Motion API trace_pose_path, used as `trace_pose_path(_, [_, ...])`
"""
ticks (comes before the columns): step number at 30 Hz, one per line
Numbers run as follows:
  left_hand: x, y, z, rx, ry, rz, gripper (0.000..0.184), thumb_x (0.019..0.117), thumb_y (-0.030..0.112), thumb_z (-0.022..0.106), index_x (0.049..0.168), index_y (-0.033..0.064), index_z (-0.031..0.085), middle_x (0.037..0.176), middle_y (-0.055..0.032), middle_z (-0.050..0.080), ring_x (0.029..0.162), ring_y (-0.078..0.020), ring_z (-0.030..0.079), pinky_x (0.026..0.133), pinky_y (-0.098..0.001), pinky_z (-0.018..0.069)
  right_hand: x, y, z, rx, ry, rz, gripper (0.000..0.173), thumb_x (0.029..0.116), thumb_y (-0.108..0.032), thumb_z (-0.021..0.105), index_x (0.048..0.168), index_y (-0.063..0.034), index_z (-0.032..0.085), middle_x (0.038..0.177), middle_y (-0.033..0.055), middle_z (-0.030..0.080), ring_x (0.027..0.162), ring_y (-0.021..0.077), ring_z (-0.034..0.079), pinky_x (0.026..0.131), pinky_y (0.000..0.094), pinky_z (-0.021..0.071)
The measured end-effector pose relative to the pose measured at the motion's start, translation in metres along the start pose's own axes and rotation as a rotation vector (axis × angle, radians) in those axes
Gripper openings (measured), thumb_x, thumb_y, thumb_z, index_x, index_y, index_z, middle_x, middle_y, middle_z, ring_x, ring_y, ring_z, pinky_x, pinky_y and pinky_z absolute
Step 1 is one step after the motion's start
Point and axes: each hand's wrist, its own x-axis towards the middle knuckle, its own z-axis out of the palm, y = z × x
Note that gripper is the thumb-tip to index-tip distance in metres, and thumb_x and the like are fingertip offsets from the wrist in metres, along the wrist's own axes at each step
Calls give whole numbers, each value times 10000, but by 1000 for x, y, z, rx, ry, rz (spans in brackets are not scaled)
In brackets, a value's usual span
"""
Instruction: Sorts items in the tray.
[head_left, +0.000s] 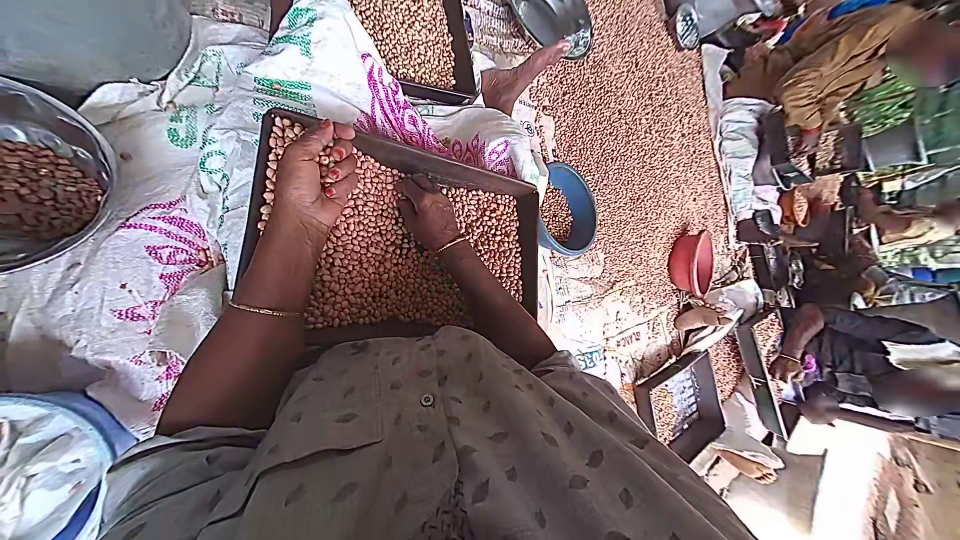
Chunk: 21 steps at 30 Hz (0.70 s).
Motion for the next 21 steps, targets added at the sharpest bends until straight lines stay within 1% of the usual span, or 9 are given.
trace_pose_path(1, [0,0,0,2,-1,3,369,1111,206,282,933,149,600,627,97,486,430,20,355,390,-109,280,-1,1,1,0,16,-13,290,989,-104,592,1245,-41,713,1354,209,645,1229,367,644,962,515,548])
trace_pose_path(3, [1,-2,0,3,-5,4,370,1112,206,282,932,148,600,623,96,481,428,19,350,390,-110,276,-2,1,2,-12,28,-17,279,997,-111,588,1233,-39,717,1348,200,650,1250,373,627,990,508,537])
trace_pose_path(7, [1,-2,-1,-16,-21,9,374,1113,206,274,934,143,597,613,97,469,421,22,353,386,-106,278,-1,-2,3,-34,33,-23,252,1002,-113,586,1191,-11,718,1322,207,655,1223,380,633,975,510,534])
trace_pose_path(11, [1,-2,-2,37,-30,-15,375,1117,228,274,946,155,600,639,97,496,436,21,366,392,-106,283,-1,-9,7,-173,62,3,258,975,-118,571,1157,5,706,1267,191,688,1167,367,668,888,518,565])
trace_pose_path(12, [1,-2,-2,52,-38,-28,380,1118,240,272,948,156,602,642,97,496,434,22,366,390,-105,282,-1,-9,6,-153,73,16,242,967,-111,576,1130,6,711,1229,187,700,1143,360,678,875,517,569])
trace_pose_path(14, [1,-3,-2,67,-49,-44,390,1121,263,275,966,148,613,655,90,507,431,18,370,382,-107,282,0,-3,0,-76,70,44,209,985,-110,576,1103,-14,719,1175,176,709,1088,346,694,860,514,569])
trace_pose_path(16, [2,-3,-2,71,-52,-47,395,1124,275,271,972,147,612,658,90,503,429,14,365,381,-110,277,1,5,-4,6,63,13,200,981,-110,608,1115,-35,736,1175,168,715,1071,339,699,876,516,567])
trace_pose_path(19, [1,-2,0,71,-46,-52,399,1126,279,267,963,150,607,652,92,501,427,17,361,381,-108,274,-1,8,1,6,39,-21,234,976,-151,648,1174,-79,749,1253,144,701,1133,325,682,909,512,561])
trace_pose_path(21, [1,-2,0,71,-47,-50,401,1125,270,261,960,149,605,647,95,499,427,21,359,382,-107,273,-2,4,7,-40,76,-46,201,986,-155,641,1125,-63,754,1242,158,703,1135,348,679,893,515,568])
